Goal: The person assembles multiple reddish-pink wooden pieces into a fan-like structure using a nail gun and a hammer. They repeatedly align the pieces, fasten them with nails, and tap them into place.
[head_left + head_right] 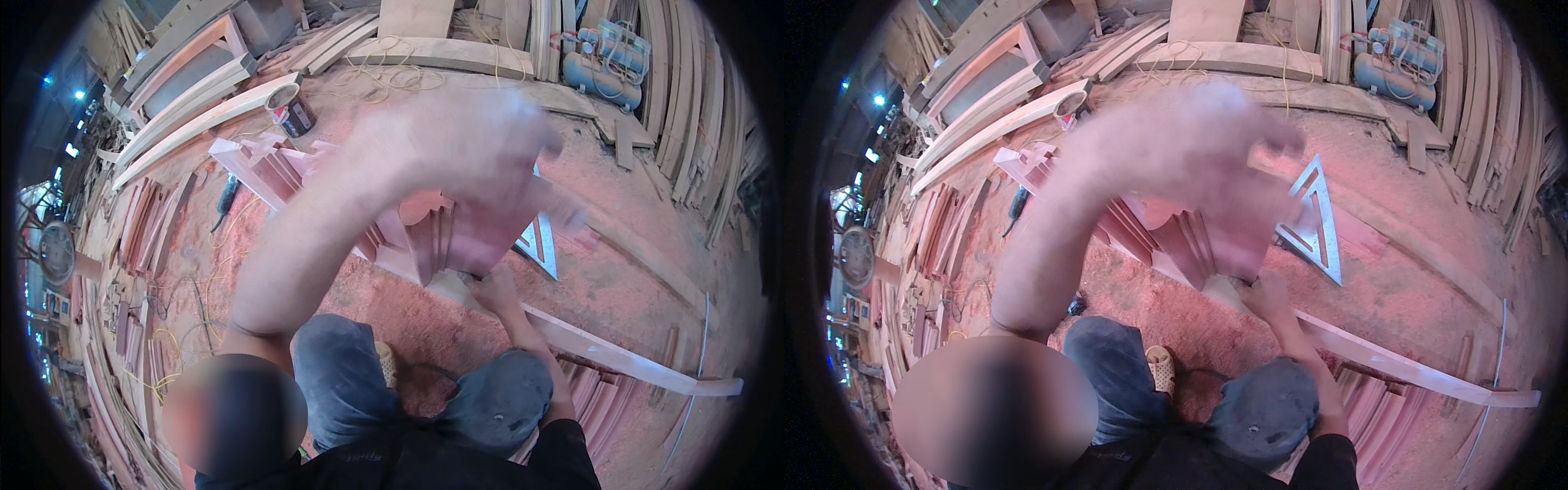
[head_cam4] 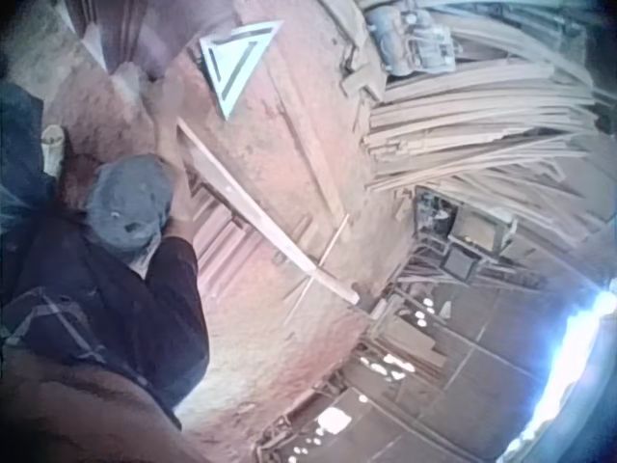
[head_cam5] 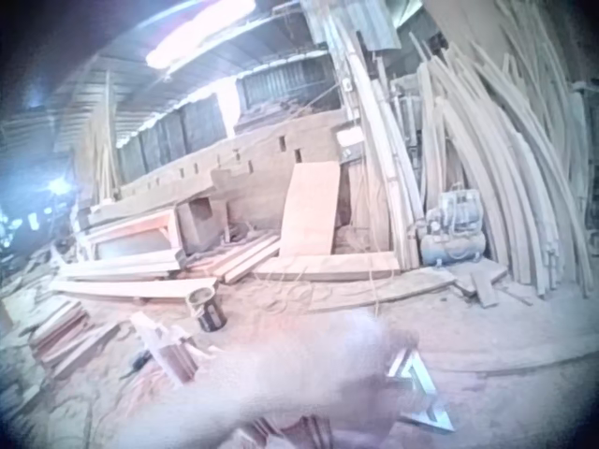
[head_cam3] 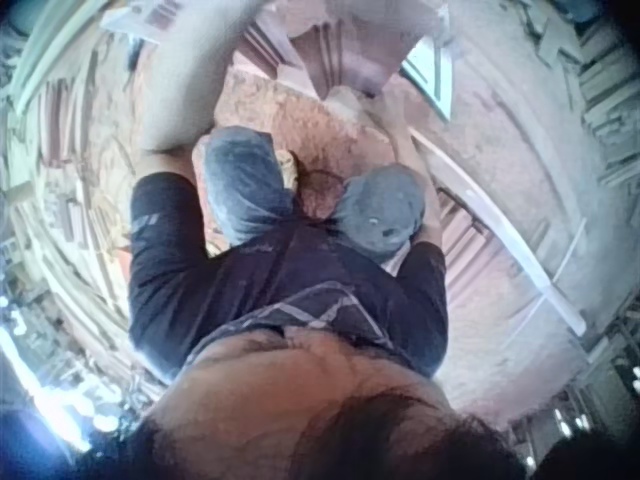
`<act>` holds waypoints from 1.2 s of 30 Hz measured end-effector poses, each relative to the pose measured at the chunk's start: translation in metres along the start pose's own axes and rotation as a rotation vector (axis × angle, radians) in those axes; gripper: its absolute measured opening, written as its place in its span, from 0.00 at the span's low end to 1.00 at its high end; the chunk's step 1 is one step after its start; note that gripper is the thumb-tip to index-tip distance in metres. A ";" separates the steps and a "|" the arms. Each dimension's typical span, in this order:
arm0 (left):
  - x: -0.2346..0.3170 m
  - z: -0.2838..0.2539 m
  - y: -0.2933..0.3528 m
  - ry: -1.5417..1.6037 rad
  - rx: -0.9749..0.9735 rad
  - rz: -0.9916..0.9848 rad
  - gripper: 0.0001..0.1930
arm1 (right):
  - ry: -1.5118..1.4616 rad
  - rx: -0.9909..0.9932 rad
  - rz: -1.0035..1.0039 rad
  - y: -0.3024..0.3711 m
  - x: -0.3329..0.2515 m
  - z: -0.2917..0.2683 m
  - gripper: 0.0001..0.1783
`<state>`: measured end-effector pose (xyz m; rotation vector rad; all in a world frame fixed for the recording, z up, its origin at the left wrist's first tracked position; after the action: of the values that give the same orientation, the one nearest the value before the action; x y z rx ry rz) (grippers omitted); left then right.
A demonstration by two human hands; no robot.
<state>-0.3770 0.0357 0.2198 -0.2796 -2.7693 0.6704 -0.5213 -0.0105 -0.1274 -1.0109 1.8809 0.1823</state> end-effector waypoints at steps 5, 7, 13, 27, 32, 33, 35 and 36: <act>0.006 0.023 -0.006 0.312 -0.216 0.023 0.37 | 0.122 -0.098 0.003 0.000 0.000 0.001 0.18; 0.004 0.023 -0.005 0.420 -0.303 -0.021 0.39 | -0.017 -0.097 0.035 -0.001 0.002 0.001 0.18; -0.002 0.031 0.020 0.100 -0.469 -0.226 0.29 | -0.051 -0.068 -0.047 -0.003 0.009 0.004 0.15; -0.012 0.011 0.057 0.054 0.005 0.082 0.28 | -0.011 -0.360 0.091 -0.003 0.030 0.008 0.30; -0.014 0.041 0.056 -0.114 -0.354 -0.093 0.19 | -0.029 -0.666 0.063 -0.010 0.039 0.002 0.40; -0.016 0.043 0.057 -0.102 -0.380 -0.103 0.19 | -0.101 -0.770 0.115 -0.012 0.046 0.000 0.39; -0.019 0.045 0.056 -0.105 -0.423 -0.124 0.19 | -0.340 -0.985 0.129 -0.025 0.062 -0.008 0.38; -0.019 0.045 0.056 -0.086 -0.423 -0.118 0.17 | -0.578 -1.011 0.307 -0.030 0.070 -0.005 0.35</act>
<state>-0.3667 0.0606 0.1508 -0.1710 -2.9597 0.0626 -0.5171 -0.0724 -0.1717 -1.1085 1.3405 1.5445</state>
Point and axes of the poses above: each hand's wrist, its own y-axis away from the middle knuckle, its own z-axis out of the palm, x = y × z, the point moved 3 cm from there along -y, towards the middle knuckle, and after that the axes turned 9 degrees about x, right-handed, at the moved point
